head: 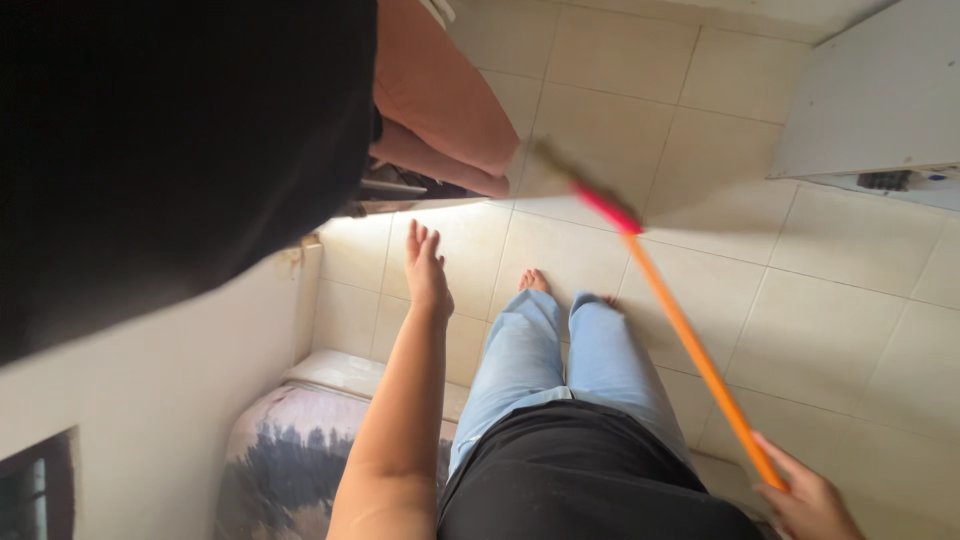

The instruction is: The person sweeps the tiled floor using a broom, moving dust and debris from under the bed, near a desk, and behind a door.

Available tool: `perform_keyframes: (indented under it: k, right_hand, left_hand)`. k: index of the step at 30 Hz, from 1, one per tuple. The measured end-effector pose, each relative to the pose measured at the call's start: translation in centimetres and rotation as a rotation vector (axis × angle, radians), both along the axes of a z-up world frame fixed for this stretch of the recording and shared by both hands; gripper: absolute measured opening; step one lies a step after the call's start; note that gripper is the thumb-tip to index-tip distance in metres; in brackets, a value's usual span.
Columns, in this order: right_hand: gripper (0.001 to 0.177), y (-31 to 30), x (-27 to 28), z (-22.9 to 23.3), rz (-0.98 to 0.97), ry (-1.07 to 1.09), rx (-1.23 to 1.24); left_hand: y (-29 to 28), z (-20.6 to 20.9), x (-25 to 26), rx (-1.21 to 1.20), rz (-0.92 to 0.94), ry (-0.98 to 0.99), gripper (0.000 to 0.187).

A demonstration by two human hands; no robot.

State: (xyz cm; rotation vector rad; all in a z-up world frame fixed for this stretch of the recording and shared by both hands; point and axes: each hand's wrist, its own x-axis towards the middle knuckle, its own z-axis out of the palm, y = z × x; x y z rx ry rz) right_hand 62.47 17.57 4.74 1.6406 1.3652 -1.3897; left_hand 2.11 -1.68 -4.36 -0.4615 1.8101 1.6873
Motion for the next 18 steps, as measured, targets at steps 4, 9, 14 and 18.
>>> perform_keyframes:
  k: [4,9,14,18]
  right_hand:
    - [0.081,4.4,4.2,1.0,-0.119,-0.130,0.140]
    - [0.047,11.0,-0.5,-6.1,-0.277,0.075,0.163]
    - [0.063,-1.4,-12.8,-10.5,-0.377,0.224,-0.091]
    - [0.070,-6.1,-21.1,-10.2,-0.273,0.349,-0.496]
  left_hand:
    - [-2.5,-5.2,5.9,-0.075,-0.073,-0.226,0.059]
    - [-5.6,-9.2,16.8,-0.117,-0.133,-0.383,0.051]
    - [-6.7,-9.5,25.8,-0.134,-0.076,-0.472,0.049]
    - [-6.2,-8.6,29.6,-0.137,-0.120,-0.411,0.047]
